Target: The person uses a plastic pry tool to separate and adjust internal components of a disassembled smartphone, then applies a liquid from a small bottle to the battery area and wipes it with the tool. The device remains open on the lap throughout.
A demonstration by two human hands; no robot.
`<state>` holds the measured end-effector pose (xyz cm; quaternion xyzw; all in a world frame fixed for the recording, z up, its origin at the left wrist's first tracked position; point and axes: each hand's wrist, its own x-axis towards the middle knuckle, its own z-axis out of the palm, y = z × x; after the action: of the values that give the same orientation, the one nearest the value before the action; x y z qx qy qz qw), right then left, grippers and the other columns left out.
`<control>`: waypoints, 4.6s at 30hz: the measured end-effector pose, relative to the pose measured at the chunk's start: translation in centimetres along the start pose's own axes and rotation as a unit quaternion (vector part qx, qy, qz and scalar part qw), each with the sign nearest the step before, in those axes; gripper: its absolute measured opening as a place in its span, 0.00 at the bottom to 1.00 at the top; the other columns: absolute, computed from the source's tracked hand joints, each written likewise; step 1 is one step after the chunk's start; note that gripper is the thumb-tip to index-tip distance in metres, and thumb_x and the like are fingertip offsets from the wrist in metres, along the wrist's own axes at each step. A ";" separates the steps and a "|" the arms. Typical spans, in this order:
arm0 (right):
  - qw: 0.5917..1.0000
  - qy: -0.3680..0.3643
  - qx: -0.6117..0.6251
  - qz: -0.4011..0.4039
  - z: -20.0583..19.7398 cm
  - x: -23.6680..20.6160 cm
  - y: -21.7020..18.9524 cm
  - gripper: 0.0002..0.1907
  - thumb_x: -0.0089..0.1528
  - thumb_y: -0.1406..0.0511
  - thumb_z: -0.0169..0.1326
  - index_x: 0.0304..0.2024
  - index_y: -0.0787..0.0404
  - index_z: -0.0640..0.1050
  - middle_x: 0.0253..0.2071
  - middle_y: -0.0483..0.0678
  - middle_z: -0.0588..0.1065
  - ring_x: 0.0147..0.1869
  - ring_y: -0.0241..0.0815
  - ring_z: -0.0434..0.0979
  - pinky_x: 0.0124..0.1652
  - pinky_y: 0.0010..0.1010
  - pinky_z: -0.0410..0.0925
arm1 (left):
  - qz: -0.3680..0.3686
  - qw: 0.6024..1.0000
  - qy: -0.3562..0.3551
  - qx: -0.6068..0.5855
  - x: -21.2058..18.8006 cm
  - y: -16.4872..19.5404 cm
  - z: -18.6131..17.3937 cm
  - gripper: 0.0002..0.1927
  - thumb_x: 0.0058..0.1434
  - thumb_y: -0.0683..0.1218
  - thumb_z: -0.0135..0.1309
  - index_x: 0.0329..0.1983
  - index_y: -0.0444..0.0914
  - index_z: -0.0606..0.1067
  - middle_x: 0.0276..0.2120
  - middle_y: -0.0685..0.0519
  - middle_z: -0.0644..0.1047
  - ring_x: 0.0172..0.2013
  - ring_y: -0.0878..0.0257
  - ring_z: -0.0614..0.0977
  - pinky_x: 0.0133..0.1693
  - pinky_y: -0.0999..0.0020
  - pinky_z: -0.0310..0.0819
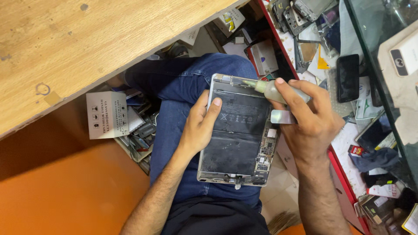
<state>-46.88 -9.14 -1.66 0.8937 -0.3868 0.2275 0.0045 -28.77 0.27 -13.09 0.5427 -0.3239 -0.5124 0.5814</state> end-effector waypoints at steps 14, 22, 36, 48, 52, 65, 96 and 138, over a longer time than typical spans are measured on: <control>0.999 -0.018 -0.006 -0.027 0.3 0.0 0.0 0.21 0.65 0.65 0.75 0.58 0.48 0.83 0.50 0.43 0.76 0.36 0.35 0.74 0.33 0.25 0.67 | 0.007 1.000 0.000 0.009 -0.1 0.5 -0.1 0.19 0.76 0.55 0.42 0.54 0.36 0.73 0.39 0.54 0.80 0.43 0.69 0.79 0.49 0.69 0.74; 0.999 -0.006 0.012 -0.041 -0.1 0.4 -0.5 0.20 0.65 0.67 0.75 0.57 0.49 0.82 0.50 0.44 0.76 0.36 0.35 0.75 0.32 0.24 0.67 | 0.002 1.000 0.000 0.011 -0.3 0.5 -0.2 0.19 0.76 0.55 0.42 0.53 0.37 0.73 0.37 0.54 0.80 0.41 0.69 0.79 0.47 0.70 0.74; 1.000 0.008 -0.002 -0.030 -0.9 1.4 -1.3 0.21 0.57 0.69 0.75 0.51 0.54 0.83 0.45 0.46 0.76 0.28 0.37 0.69 0.27 0.29 0.64 | 0.005 1.000 -0.012 -0.010 -0.3 0.2 -0.1 0.19 0.76 0.55 0.41 0.53 0.36 0.73 0.40 0.54 0.80 0.44 0.69 0.80 0.49 0.70 0.75; 0.999 0.000 -0.014 -0.032 -1.5 0.5 -1.1 0.22 0.61 0.67 0.75 0.55 0.52 0.83 0.50 0.44 0.75 0.33 0.35 0.70 0.33 0.28 0.64 | 0.016 1.000 -0.008 0.000 -0.4 0.3 -0.1 0.19 0.77 0.55 0.42 0.54 0.36 0.73 0.40 0.54 0.80 0.44 0.69 0.79 0.49 0.70 0.73; 1.000 0.001 0.000 -0.019 -1.6 0.4 -1.6 0.21 0.59 0.69 0.75 0.53 0.53 0.83 0.49 0.45 0.75 0.31 0.35 0.69 0.31 0.28 0.64 | 0.016 1.000 -0.006 0.004 -0.5 0.3 -0.1 0.19 0.77 0.55 0.42 0.53 0.35 0.73 0.40 0.54 0.80 0.43 0.69 0.78 0.49 0.70 0.73; 1.000 -0.011 0.009 0.017 -1.3 -1.3 -0.8 0.21 0.60 0.68 0.76 0.55 0.51 0.84 0.51 0.44 0.76 0.29 0.33 0.68 0.30 0.26 0.63 | 0.013 1.000 -0.009 -0.007 -0.5 0.4 0.0 0.18 0.77 0.54 0.41 0.53 0.36 0.73 0.40 0.54 0.80 0.43 0.69 0.79 0.48 0.71 0.74; 0.999 -0.018 0.004 0.026 -1.4 -3.5 -0.1 0.23 0.59 0.67 0.76 0.55 0.50 0.84 0.51 0.44 0.77 0.30 0.33 0.68 0.28 0.24 0.62 | -0.019 0.998 -0.013 -0.051 -0.9 1.2 0.3 0.17 0.76 0.52 0.42 0.55 0.35 0.72 0.44 0.53 0.80 0.45 0.71 0.79 0.50 0.72 0.74; 0.998 0.013 -0.027 0.055 -2.7 -5.3 1.6 0.18 0.63 0.72 0.75 0.52 0.51 0.85 0.50 0.43 0.76 0.26 0.29 0.63 0.28 0.24 0.60 | -0.044 0.984 -0.033 -0.167 -1.2 0.9 0.6 0.19 0.77 0.51 0.42 0.61 0.33 0.69 0.52 0.49 0.79 0.53 0.66 0.78 0.58 0.70 0.71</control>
<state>-52.24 -6.06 -1.72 0.8678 -0.4410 0.2283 0.0209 -29.40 1.17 -11.93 0.4343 -0.2283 -0.6019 0.6301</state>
